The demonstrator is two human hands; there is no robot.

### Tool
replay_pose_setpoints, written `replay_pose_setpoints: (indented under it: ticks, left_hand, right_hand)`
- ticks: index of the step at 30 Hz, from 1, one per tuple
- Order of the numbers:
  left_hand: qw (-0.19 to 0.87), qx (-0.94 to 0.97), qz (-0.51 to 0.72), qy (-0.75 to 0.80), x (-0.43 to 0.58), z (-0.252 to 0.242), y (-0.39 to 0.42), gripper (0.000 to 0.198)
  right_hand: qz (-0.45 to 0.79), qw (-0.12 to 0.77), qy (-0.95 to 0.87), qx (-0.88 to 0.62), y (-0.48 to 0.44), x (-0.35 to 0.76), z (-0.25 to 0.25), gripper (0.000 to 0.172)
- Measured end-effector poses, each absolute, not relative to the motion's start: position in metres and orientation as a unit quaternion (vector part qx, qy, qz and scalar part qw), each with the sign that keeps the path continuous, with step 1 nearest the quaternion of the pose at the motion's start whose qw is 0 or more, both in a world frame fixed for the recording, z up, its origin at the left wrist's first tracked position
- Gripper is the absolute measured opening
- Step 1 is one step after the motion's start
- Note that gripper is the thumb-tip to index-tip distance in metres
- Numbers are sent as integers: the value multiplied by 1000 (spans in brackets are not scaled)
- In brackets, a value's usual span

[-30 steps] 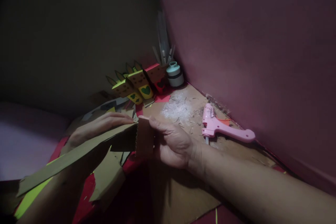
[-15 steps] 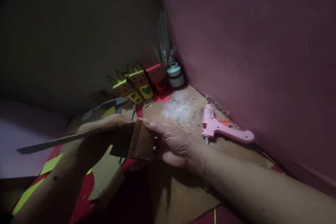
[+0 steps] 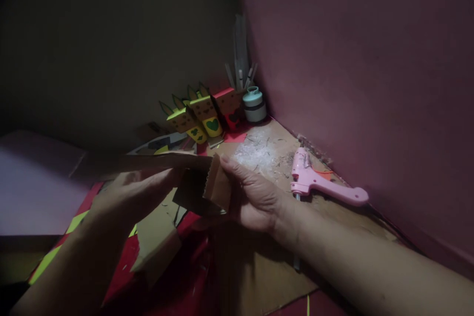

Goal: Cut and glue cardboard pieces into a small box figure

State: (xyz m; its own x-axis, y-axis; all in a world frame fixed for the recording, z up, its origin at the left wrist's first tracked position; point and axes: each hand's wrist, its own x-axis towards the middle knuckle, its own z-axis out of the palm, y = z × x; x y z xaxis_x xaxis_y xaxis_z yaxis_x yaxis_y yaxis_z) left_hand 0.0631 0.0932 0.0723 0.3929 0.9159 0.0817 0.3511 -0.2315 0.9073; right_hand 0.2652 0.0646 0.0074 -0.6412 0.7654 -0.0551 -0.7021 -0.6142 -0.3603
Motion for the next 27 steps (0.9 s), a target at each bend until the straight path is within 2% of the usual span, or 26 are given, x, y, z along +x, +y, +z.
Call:
replay_pose_setpoints:
  ticks: [5, 9, 13, 18, 20, 24, 27]
  left_hand:
    - [518, 656, 350, 423, 64, 66, 95, 15]
    - [537, 679, 341, 367, 65, 68, 96, 23]
    - [550, 692, 324, 337, 65, 73, 94, 29]
    - [566, 711, 299, 290, 70, 77, 88, 46]
    - [548, 724, 300, 293, 73, 77, 86, 43]
    - [527, 717, 321, 325, 80, 76, 82, 24]
    - [521, 715, 338, 322, 83, 76, 80, 23]
  right_hand:
    - [898, 410, -143, -74, 68, 268, 4, 45]
    - [904, 406, -112, -71, 69, 269, 5, 42]
    - [907, 402, -101, -76, 69, 270, 5, 45]
    - [907, 400, -120, -53, 70, 271, 5, 53]
    - [907, 399, -123, -47, 70, 271, 6, 54]
    - [907, 397, -129, -52, 70, 271, 6, 51]
    - [903, 400, -149, -54, 70, 272, 6, 50]
